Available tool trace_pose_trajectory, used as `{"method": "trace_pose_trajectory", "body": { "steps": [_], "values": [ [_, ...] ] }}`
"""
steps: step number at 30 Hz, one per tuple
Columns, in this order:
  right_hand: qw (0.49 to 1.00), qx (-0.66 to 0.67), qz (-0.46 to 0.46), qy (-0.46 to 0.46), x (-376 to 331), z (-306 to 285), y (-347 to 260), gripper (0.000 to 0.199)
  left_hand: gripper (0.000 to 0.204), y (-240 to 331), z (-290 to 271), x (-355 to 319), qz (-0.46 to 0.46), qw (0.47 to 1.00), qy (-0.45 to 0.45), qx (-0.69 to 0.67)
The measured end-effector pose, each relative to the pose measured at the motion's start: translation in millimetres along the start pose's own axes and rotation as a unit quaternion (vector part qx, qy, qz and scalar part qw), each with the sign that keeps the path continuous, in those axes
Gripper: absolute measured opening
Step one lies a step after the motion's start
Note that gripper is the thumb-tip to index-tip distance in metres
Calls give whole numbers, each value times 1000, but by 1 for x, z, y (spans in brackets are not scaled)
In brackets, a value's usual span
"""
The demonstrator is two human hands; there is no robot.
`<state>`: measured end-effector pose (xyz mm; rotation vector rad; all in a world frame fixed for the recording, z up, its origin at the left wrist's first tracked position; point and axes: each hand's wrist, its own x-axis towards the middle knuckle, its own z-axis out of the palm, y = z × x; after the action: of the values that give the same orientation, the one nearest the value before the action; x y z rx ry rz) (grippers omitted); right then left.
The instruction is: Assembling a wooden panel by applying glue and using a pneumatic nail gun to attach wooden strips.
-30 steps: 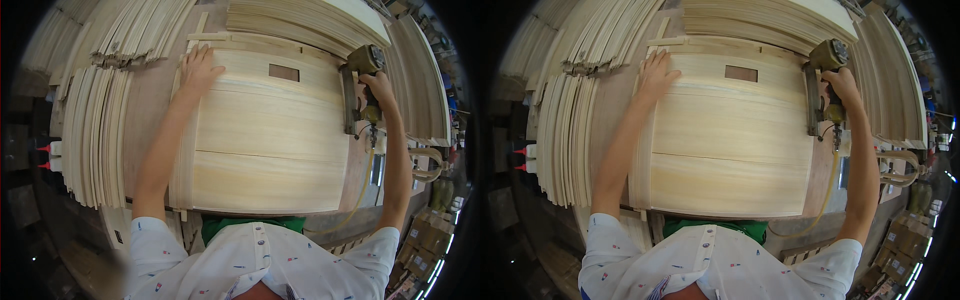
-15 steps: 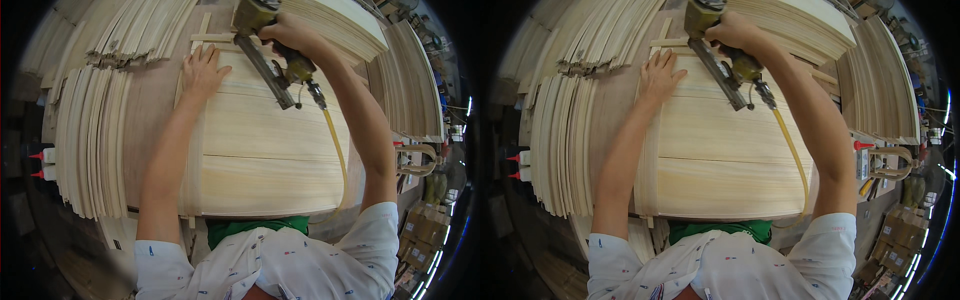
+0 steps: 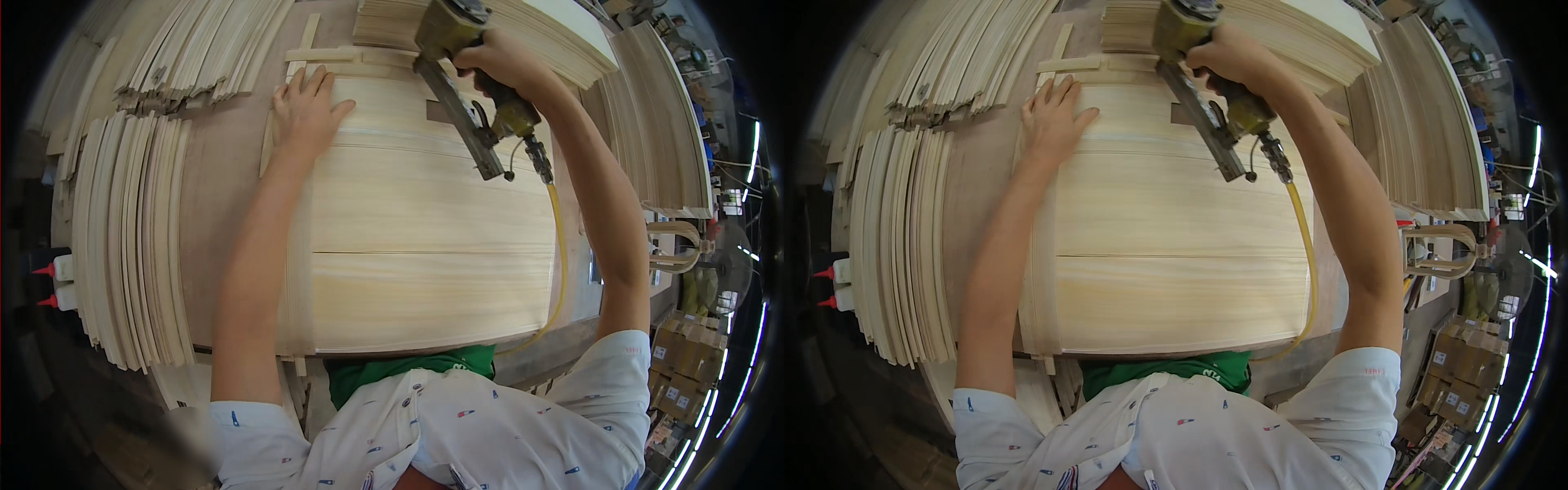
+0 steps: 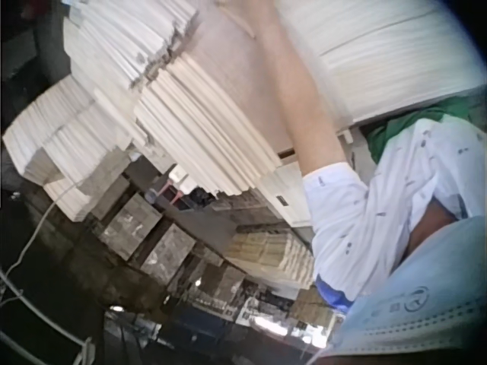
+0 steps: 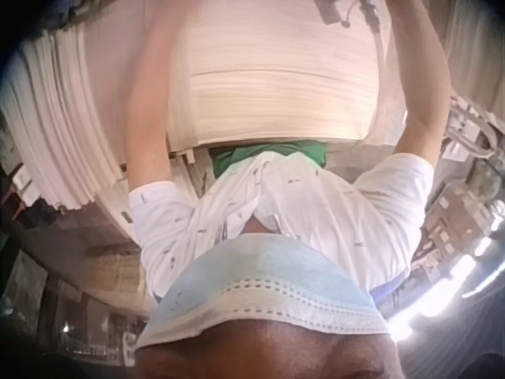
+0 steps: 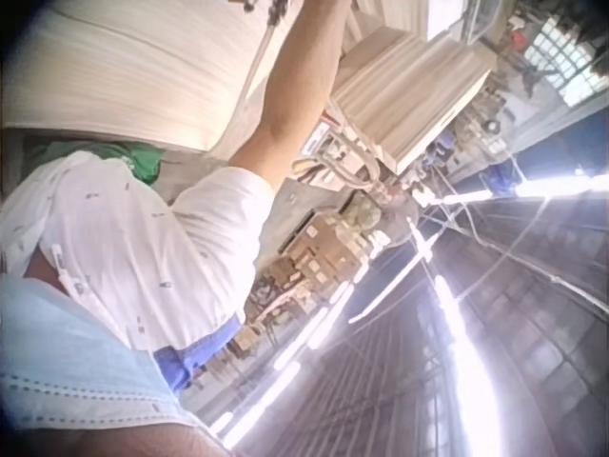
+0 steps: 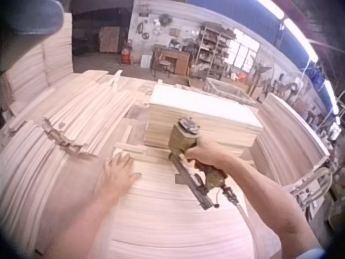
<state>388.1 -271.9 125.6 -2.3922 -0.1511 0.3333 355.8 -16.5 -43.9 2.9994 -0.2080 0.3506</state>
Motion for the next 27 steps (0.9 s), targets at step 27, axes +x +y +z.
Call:
{"method": "trace_pose_trajectory", "body": {
  "steps": [27],
  "values": [
    [993,-15,51,107,-27,-40,117,24,48,-239,-110,-127,-130,950,275,71]
  ]
}}
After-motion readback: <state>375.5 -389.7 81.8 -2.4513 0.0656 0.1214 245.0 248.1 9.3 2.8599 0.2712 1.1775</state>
